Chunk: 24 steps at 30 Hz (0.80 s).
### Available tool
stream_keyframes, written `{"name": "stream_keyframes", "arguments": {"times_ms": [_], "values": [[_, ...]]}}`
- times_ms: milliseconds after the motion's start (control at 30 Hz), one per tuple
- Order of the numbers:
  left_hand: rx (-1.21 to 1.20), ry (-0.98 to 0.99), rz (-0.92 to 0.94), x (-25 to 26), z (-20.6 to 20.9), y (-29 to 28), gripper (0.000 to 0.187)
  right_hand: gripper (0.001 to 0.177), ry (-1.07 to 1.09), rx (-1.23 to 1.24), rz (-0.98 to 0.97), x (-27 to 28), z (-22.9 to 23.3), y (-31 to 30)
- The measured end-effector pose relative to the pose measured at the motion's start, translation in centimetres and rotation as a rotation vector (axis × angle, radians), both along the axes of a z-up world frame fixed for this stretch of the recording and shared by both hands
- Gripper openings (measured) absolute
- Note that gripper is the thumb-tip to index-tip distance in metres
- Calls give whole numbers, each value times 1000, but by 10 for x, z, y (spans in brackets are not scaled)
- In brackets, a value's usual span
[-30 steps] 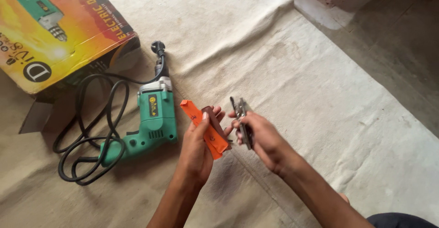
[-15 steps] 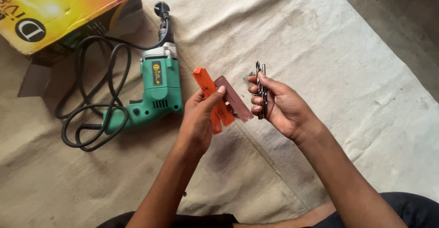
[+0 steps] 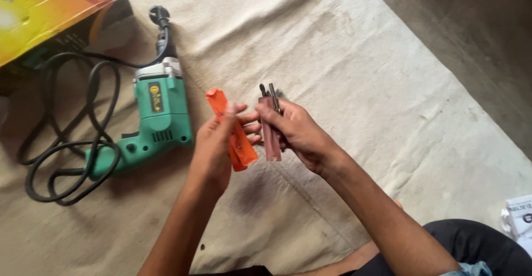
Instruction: The person assembles a corded electric drill by inserting a drill bit into the chuck and tightening it with a chuck key. They then remove the bit, inspect several drill bits, and place them into a plastic case.
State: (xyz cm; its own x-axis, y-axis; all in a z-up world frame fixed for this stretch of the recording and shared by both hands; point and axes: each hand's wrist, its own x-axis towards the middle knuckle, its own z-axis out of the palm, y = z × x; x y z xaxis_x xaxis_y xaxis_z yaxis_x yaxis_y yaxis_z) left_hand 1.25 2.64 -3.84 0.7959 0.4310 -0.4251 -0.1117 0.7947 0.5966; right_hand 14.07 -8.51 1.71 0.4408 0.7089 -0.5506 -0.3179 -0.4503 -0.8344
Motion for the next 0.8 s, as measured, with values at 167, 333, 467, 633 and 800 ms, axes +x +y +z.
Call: {"name": "stream_keyframes", "arguments": {"times_ms": [167, 333, 467, 633, 800], "values": [[-132, -61, 7, -2, 12, 10, 52, 23, 377, 187, -328, 11, -5, -3], [21, -165, -46, -4, 18, 15, 54, 36, 323, 268, -330, 21, -10, -9], [132, -82, -88, -5, 17, 11, 45, 51, 179, 207, -276, 20, -10, -9], [193, -2, -76, -5, 12, 3, 35, 60, -12, 47, -152, 9, -8, -6], [367, 122, -118, -3, 4, -5, 29, 50, -50, 38, -78, 6, -12, -8]]}}
